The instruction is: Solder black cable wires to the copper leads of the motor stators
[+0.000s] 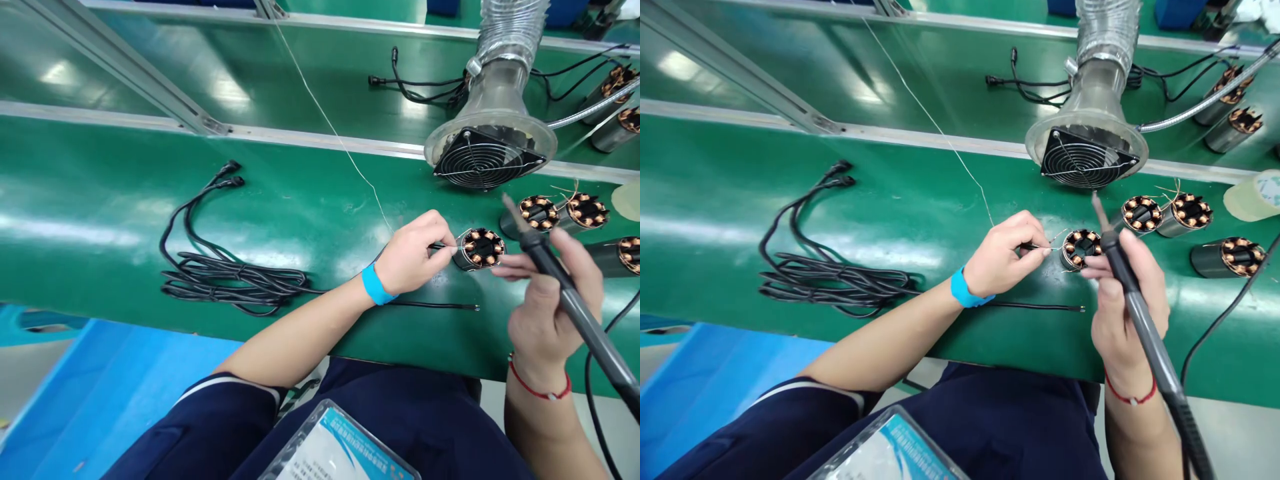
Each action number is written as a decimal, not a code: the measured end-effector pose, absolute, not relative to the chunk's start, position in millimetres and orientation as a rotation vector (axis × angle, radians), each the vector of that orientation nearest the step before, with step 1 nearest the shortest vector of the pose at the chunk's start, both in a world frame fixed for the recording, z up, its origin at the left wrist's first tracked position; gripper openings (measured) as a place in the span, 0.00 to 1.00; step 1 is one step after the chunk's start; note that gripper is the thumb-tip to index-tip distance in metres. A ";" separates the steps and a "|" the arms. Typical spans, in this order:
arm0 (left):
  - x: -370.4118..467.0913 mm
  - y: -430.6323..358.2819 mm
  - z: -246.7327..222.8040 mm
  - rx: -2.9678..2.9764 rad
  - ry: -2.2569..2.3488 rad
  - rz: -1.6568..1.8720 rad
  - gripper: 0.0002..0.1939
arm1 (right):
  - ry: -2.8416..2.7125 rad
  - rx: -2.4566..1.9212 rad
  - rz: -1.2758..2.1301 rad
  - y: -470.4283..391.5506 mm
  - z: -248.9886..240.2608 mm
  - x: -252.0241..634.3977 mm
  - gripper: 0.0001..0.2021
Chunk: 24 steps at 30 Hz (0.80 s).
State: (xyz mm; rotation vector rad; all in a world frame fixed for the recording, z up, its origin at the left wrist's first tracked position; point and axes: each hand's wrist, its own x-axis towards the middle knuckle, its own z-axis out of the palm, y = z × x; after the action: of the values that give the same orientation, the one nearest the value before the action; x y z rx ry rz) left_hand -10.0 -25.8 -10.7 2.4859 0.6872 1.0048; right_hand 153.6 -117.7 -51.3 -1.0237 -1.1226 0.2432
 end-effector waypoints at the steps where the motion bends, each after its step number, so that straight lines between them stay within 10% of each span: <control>1: -9.3 -28.2 -12.5 2.471 0.701 1.009 0.05 | -1.096 -0.997 0.236 -121.6 -55.7 154.1 0.18; 24: 0.9 -43.8 -30.5 2.305 0.826 1.234 0.07 | -1.175 -0.848 0.187 -131.1 -77.5 154.9 0.09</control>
State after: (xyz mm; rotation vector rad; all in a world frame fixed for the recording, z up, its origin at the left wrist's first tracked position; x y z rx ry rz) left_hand 0.9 -43.8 -30.5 2.3048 0.8263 1.2338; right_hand 154.9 -131.1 -77.5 -0.8479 -1.1755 0.1872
